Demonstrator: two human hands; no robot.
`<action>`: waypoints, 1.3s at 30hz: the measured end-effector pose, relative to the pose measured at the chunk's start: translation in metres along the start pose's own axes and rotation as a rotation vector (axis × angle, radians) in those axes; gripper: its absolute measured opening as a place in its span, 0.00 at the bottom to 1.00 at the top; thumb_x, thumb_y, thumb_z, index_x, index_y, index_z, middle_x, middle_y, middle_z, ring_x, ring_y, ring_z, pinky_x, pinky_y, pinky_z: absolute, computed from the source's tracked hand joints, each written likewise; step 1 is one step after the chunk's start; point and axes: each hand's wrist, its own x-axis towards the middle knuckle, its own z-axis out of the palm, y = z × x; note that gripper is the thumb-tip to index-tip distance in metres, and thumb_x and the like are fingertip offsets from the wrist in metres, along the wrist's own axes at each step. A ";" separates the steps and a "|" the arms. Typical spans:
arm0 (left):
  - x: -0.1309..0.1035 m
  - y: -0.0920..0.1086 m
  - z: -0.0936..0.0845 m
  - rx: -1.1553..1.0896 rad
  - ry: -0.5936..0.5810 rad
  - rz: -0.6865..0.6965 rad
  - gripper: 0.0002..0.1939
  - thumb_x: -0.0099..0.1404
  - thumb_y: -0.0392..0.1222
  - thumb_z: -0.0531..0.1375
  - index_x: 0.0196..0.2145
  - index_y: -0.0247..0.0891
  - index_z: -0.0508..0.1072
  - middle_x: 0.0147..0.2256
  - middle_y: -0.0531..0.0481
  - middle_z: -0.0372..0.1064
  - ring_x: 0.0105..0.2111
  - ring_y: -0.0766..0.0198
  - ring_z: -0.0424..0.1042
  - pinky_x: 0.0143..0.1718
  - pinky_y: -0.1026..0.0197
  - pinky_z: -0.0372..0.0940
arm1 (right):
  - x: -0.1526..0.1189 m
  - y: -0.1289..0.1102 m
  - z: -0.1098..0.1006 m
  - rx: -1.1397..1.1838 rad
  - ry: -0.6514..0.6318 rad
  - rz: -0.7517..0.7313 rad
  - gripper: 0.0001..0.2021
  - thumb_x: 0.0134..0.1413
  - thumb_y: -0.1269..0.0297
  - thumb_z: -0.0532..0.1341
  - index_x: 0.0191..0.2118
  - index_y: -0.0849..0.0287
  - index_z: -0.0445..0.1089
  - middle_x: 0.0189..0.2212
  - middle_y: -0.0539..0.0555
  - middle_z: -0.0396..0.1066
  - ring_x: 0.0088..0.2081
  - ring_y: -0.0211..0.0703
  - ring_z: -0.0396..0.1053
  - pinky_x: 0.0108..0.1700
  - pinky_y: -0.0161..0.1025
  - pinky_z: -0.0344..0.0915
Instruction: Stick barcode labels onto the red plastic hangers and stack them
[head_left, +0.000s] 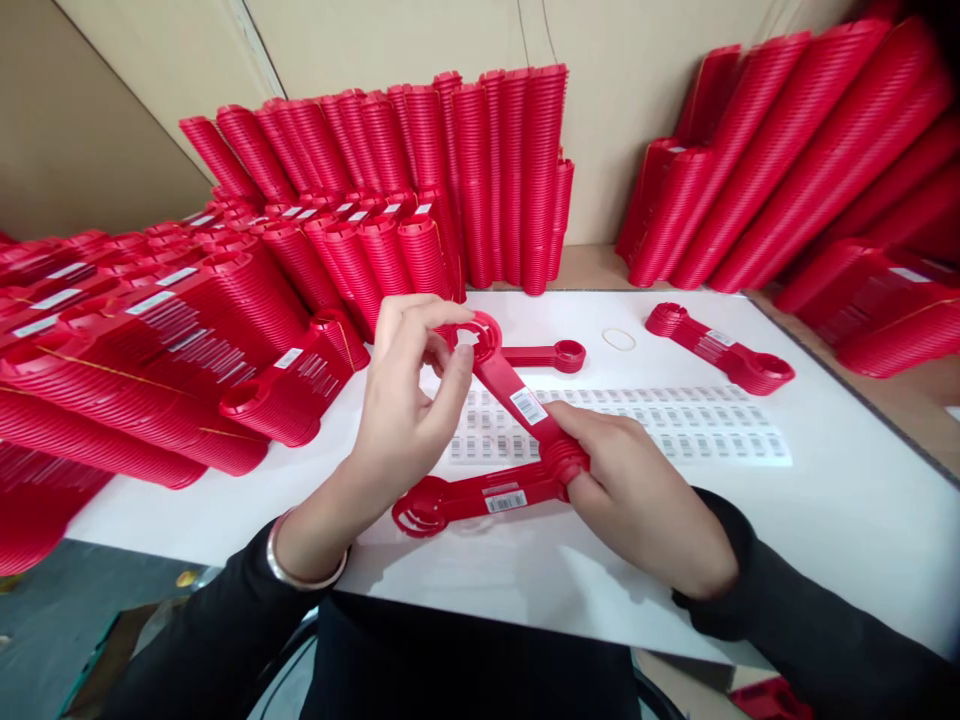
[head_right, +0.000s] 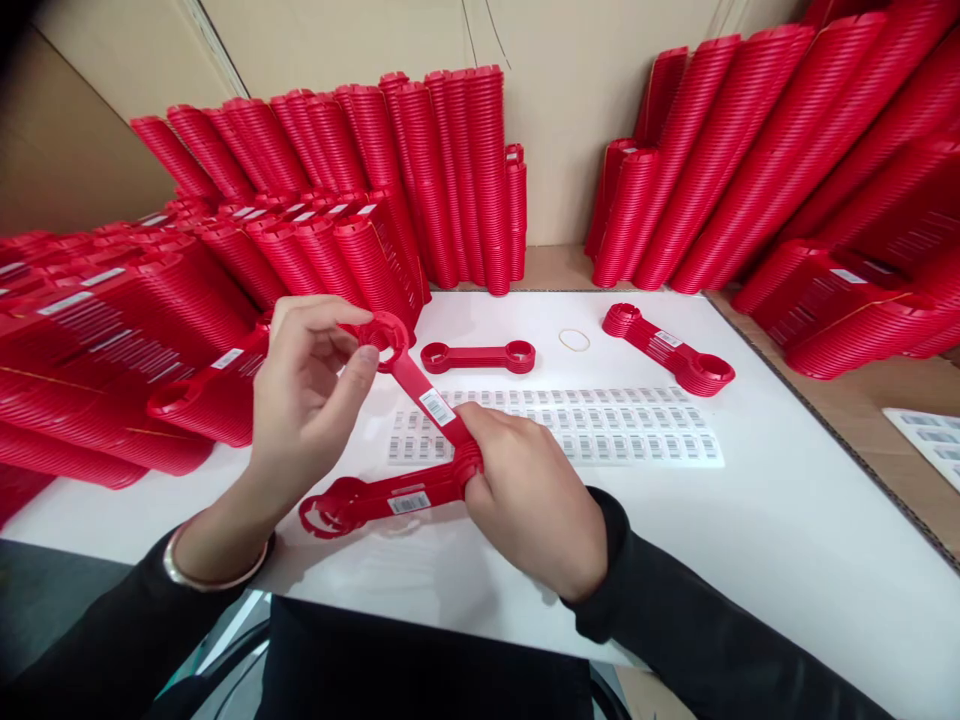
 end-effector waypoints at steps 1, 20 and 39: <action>0.000 -0.001 0.000 -0.054 0.003 -0.034 0.10 0.62 0.35 0.56 0.42 0.40 0.66 0.41 0.48 0.59 0.34 0.67 0.65 0.35 0.60 0.65 | 0.000 0.001 0.000 -0.007 0.003 0.002 0.15 0.39 0.82 0.48 0.32 0.58 0.62 0.30 0.50 0.69 0.32 0.42 0.66 0.33 0.36 0.59; -0.010 0.001 -0.017 0.074 -0.234 0.274 0.13 0.53 0.25 0.53 0.36 0.36 0.65 0.31 0.51 0.61 0.31 0.66 0.62 0.31 0.64 0.60 | -0.004 0.022 -0.014 -0.247 0.372 -0.364 0.24 0.48 0.80 0.50 0.51 0.54 0.60 0.41 0.52 0.71 0.40 0.42 0.70 0.39 0.35 0.66; 0.014 -0.022 -0.036 -0.390 -1.224 -0.325 0.19 0.69 0.45 0.44 0.41 0.39 0.73 0.41 0.48 0.72 0.39 0.65 0.71 0.40 0.64 0.64 | 0.001 0.030 -0.009 -0.109 0.168 -0.304 0.23 0.48 0.79 0.50 0.51 0.57 0.62 0.45 0.54 0.70 0.45 0.42 0.68 0.45 0.37 0.64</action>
